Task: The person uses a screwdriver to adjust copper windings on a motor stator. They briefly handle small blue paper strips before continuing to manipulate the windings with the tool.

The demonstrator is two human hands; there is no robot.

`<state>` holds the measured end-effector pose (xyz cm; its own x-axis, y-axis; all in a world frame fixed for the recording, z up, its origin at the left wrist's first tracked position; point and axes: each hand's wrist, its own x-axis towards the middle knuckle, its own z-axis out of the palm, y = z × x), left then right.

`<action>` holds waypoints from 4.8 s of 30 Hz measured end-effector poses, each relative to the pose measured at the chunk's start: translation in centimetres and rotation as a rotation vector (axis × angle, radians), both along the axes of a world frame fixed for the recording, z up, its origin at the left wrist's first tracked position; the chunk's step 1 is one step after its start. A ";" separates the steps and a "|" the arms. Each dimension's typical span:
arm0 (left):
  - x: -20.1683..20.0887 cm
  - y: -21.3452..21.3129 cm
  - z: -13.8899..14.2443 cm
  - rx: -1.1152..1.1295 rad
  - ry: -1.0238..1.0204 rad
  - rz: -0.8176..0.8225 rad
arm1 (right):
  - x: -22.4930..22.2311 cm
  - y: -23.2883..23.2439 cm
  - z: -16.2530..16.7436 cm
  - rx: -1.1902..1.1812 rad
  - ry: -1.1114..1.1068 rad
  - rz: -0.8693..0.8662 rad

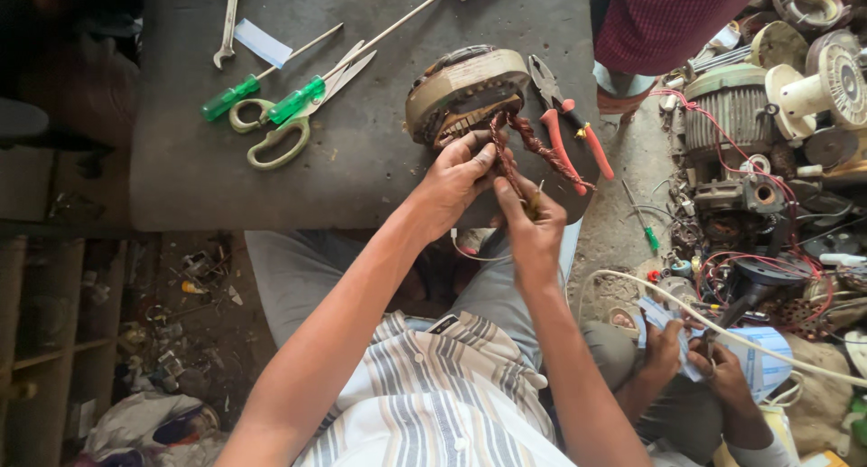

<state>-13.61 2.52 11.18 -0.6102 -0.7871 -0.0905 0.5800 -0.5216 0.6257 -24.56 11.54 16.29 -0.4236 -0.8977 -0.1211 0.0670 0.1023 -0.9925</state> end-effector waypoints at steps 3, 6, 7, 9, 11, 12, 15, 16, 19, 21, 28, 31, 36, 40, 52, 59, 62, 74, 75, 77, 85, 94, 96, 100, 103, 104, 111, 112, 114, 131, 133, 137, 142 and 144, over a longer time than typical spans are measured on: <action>0.7 0.1 -0.3 -0.027 -0.005 -0.010 | -0.4 0.4 2.0 0.064 0.314 0.070; 1.4 -0.1 -0.4 -0.052 0.007 -0.026 | -0.3 0.8 4.1 0.023 0.661 0.090; 1.7 -0.1 -0.4 -0.058 0.013 -0.032 | 0.0 0.7 4.5 -0.043 0.717 0.103; 2.0 -0.1 -0.3 -0.047 -0.044 -0.016 | 0.6 0.5 5.1 -0.134 0.822 0.125; 2.2 0.0 -0.2 -0.043 -0.098 0.003 | 1.2 0.1 5.5 -0.187 0.920 0.143; 2.3 0.0 -0.2 -0.044 -0.124 0.015 | 1.4 0.0 5.5 -0.213 0.932 0.159; 2.4 -0.1 -0.2 -0.056 -0.164 0.026 | 1.4 -1.1 5.9 -0.241 0.973 0.187; 2.4 0.0 -0.2 -0.050 -0.174 0.024 | 1.3 -1.1 6.1 -0.199 0.981 0.193; 2.2 0.1 0.4 -0.100 -0.303 0.128 | 1.1 -1.6 6.5 -0.154 0.983 0.233; 2.0 0.2 1.1 -0.084 -0.399 0.180 | 1.3 -1.7 6.6 -0.165 0.986 0.242; 2.8 0.6 5.1 -0.305 -0.990 0.340 | 2.9 -1.5 6.2 -0.170 1.152 0.174; 3.2 0.5 6.5 -0.354 -1.110 0.301 | 3.3 -1.2 5.8 -0.187 1.195 0.134; 3.5 1.1 7.6 -0.438 -1.168 0.393 | 3.2 -1.2 5.0 -0.254 1.180 0.099; 3.4 2.1 7.7 -0.440 -1.109 0.521 | 2.3 -1.4 4.3 -0.286 1.203 0.136; 4.7 3.2 8.5 -0.695 -0.916 0.563 | 2.2 -2.1 2.9 -0.384 0.935 0.094; 4.1 3.9 5.6 -0.407 -0.869 0.423 | 3.0 -3.5 1.5 -0.069 0.251 -0.101; 3.3 3.4 3.6 -0.293 -0.781 0.335 | 3.4 -3.5 0.6 0.057 -0.113 -0.182; 2.2 1.2 1.9 0.032 -0.279 0.146 | 4.0 -1.5 1.2 0.139 0.099 -0.096; 2.2 1.2 1.8 -0.016 -0.313 0.165 | 4.1 -0.9 1.4 0.142 0.226 -0.077; 2.2 1.0 1.6 -0.059 -0.350 0.190 | 4.1 0.2 1.9 0.142 0.480 -0.038; 1.1 1.4 1.9 -0.320 -0.688 0.365 | 4.2 1.5 4.7 0.160 0.646 0.002; 7.2 4.7 6.2 -0.769 -1.123 0.428 | 2.7 -0.7 6.3 -0.047 0.906 0.229; 8.6 4.3 6.8 -0.952 -1.159 0.648 | 2.8 -1.3 5.9 -0.039 0.907 0.231; 9.6 0.7 7.3 -1.298 -1.125 0.800 | 3.5 -2.6 4.5 -0.196 1.056 0.244; 10.0 -1.6 7.2 -1.388 -1.078 0.618 | 3.5 -3.2 3.9 -0.206 1.231 0.256; 10.2 -2.1 7.1 -1.385 -1.071 0.561 | 3.4 -3.5 3.7 -0.194 1.294 0.252; 8.5 -2.3 6.4 -1.285 -1.128 0.570 | 0.0 -5.4 2.5 -0.268 1.658 0.141; 8.2 -2.3 6.3 -1.285 -1.129 0.590 | -0.3 -6.0 2.1 -0.277 1.659 0.144; 8.0 -2.3 6.1 -1.276 -1.137 0.630 | -0.5 -6.6 1.3 -0.276 1.641 0.135; 8.8 -3.0 -1.6 -1.152 -0.781 0.607 | 1.9 -8.1 0.3 -0.191 1.510 0.271; 9.0 -3.3 -1.5 -1.145 -0.777 0.619 | 2.0 -8.4 0.5 -0.199 1.513 0.283; 9.5 -2.8 -1.1 -1.153 -0.796 0.611 | 1.9 -8.8 0.3 -0.186 1.582 0.329; 10.1 -2.2 -0.7 -1.171 -0.829 0.549 | 1.5 -9.2 -0.2 -0.088 1.750 0.362; 10.4 -2.1 -0.5 -1.170 -0.825 0.561 | 1.4 -9.1 -0.1 -0.114 1.693 0.378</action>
